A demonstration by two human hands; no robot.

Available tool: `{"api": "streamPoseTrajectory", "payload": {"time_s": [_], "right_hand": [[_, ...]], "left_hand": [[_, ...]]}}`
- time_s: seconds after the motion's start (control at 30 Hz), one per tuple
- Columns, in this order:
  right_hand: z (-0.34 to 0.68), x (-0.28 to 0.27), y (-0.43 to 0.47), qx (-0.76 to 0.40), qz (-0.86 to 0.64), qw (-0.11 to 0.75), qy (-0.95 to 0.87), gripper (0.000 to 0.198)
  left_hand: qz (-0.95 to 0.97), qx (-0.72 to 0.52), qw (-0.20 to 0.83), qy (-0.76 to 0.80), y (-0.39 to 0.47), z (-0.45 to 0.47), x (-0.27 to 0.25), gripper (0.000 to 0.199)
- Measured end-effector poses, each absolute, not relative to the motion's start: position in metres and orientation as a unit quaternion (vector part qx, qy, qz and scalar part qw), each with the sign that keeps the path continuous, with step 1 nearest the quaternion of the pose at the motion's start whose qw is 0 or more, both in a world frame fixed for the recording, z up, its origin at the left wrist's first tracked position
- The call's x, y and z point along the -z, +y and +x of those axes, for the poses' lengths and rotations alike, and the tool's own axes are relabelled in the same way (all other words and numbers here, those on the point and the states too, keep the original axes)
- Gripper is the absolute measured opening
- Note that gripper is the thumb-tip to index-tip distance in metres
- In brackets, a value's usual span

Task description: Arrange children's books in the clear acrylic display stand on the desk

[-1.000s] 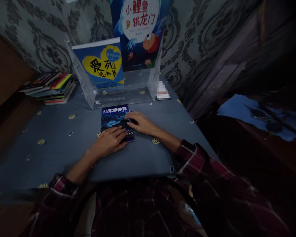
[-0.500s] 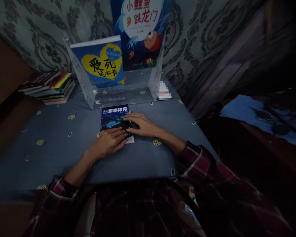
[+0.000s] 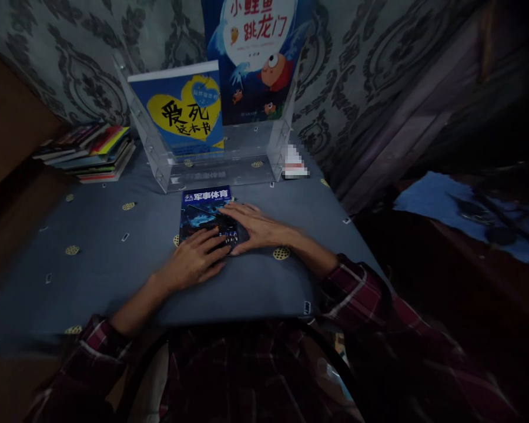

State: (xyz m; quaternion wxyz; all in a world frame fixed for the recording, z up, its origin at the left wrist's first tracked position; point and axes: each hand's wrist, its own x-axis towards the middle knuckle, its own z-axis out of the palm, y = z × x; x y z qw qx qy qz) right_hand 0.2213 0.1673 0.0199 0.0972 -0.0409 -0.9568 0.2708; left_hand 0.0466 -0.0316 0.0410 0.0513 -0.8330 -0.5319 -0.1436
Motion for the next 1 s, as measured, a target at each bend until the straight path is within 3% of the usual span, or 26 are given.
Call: {"api": "streamPoseTrajectory", "payload": {"time_s": [0.23, 0.5, 0.83, 1.0], "right_hand": [[0.222, -0.015, 0.169, -0.264, -0.039, 0.105, -0.958, 0.108], [0.224, -0.016, 0.170, -0.265, -0.038, 0.105, -0.958, 0.102], [0.224, -0.025, 0.167, -0.261, -0.044, 0.084, -0.961, 0.095], [0.206, -0.038, 0.158, -0.250, -0.103, 0.080, -0.959, 0.068]], "left_hand": [[-0.808, 0.182, 0.003, -0.561, -0.029, 0.043, -0.043, 0.029], [-0.599, 0.142, 0.058, -0.786, 0.014, -0.008, -0.044, 0.039], [-0.576, 0.124, 0.057, -0.806, 0.027, -0.017, -0.040, 0.034], [-0.577, 0.099, 0.067, -0.808, 0.029, -0.015, -0.041, 0.034]]}}
